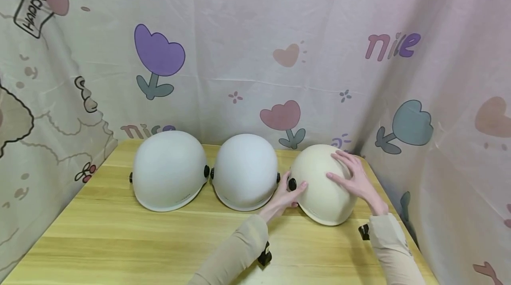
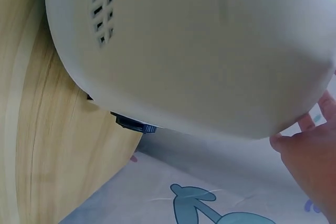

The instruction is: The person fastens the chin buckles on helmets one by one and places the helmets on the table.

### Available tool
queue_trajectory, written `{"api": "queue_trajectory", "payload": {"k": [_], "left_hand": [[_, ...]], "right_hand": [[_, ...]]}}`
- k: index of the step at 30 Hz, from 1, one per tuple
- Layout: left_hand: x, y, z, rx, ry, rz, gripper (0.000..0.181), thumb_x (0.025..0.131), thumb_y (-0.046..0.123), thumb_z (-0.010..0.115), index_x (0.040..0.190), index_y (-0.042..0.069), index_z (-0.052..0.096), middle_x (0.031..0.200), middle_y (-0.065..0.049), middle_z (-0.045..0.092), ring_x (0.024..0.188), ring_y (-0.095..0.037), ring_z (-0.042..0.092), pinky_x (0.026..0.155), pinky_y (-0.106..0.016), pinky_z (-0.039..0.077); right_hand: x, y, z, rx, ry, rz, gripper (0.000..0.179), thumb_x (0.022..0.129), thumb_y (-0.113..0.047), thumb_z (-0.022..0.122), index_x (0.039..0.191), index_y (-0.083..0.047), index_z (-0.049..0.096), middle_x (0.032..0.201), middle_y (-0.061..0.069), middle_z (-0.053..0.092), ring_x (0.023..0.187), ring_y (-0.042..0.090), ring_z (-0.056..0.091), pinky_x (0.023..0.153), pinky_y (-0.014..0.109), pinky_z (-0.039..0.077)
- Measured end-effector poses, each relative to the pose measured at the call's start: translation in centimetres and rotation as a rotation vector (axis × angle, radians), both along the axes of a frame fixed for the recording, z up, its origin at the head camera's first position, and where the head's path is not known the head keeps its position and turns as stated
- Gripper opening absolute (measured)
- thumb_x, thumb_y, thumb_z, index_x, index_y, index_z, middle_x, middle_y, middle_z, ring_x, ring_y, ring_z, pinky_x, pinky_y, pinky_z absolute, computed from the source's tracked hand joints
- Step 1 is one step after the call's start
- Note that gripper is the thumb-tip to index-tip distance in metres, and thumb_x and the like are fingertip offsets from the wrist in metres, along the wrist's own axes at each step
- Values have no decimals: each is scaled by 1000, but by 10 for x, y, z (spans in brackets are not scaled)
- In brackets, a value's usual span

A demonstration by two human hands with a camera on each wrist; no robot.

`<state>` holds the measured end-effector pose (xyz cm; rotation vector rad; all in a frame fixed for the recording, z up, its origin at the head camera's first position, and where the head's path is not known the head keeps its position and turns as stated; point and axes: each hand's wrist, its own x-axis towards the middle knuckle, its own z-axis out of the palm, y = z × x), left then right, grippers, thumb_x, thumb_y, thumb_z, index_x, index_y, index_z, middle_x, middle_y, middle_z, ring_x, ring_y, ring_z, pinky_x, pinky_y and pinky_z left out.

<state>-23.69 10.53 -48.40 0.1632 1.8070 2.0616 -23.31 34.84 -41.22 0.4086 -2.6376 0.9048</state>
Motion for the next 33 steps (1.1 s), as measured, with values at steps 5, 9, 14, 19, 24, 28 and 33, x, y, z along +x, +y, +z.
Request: {"api": "queue_trajectory", "payload": {"k": [5, 9, 14, 19, 24, 28, 33], "left_hand": [[1, -1, 1, -4, -4, -3, 89, 91, 44, 73, 161, 26, 20, 162, -27, 21, 77, -19, 61, 68, -29, 55], [1, -3, 2, -21, 18, -3, 88, 91, 45, 72, 161, 27, 22, 164, -25, 18, 79, -20, 62, 69, -31, 58], [2, -3, 3, -28, 54, -7, 88, 90, 42, 75, 161, 26, 24, 165, -23, 16, 85, -21, 66, 70, -32, 60], [3, -6, 3, -13, 73, 6, 88, 89, 33, 78, 160, 27, 27, 166, -22, 15, 78, -18, 63, 71, -34, 60], [4, -8, 5, 0, 128, 5, 87, 89, 28, 78, 159, 28, 27, 168, -17, 14, 63, -15, 56, 70, -34, 59], [4, -9, 8, 54, 161, -3, 84, 91, 21, 76, 160, 25, 28, 168, -16, 14, 63, -13, 56, 64, -27, 56], [3, -10, 10, 134, 161, -17, 77, 95, 16, 71, 160, 22, 29, 166, -22, 19, 68, -10, 59, 62, -19, 54]], "right_hand": [[1, 0, 3, 15, -35, -16, 69, 84, -26, 78, 146, -10, 52, 159, 21, 37, 142, 46, 22, 105, 81, 21], [2, 0, 4, 16, -46, -18, 70, 85, -29, 76, 147, -11, 50, 160, 20, 36, 142, 46, 20, 104, 82, 21], [4, 2, 5, -9, -40, -18, 68, 86, -27, 76, 147, -10, 50, 159, 21, 36, 142, 47, 20, 103, 81, 22], [6, 2, 7, -24, -51, -10, 69, 86, -27, 76, 147, -10, 50, 159, 22, 36, 144, 48, 20, 105, 83, 20], [6, 5, 9, -58, -38, 14, 68, 86, -22, 76, 148, -10, 49, 159, 23, 36, 145, 50, 25, 107, 83, 21], [7, 9, 11, -52, -45, 17, 69, 87, -23, 75, 150, -13, 48, 160, 21, 35, 144, 49, 28, 107, 82, 24], [10, 12, 14, -55, -66, 16, 68, 90, -23, 73, 152, -14, 45, 160, 21, 34, 144, 49, 29, 106, 82, 26]]}}
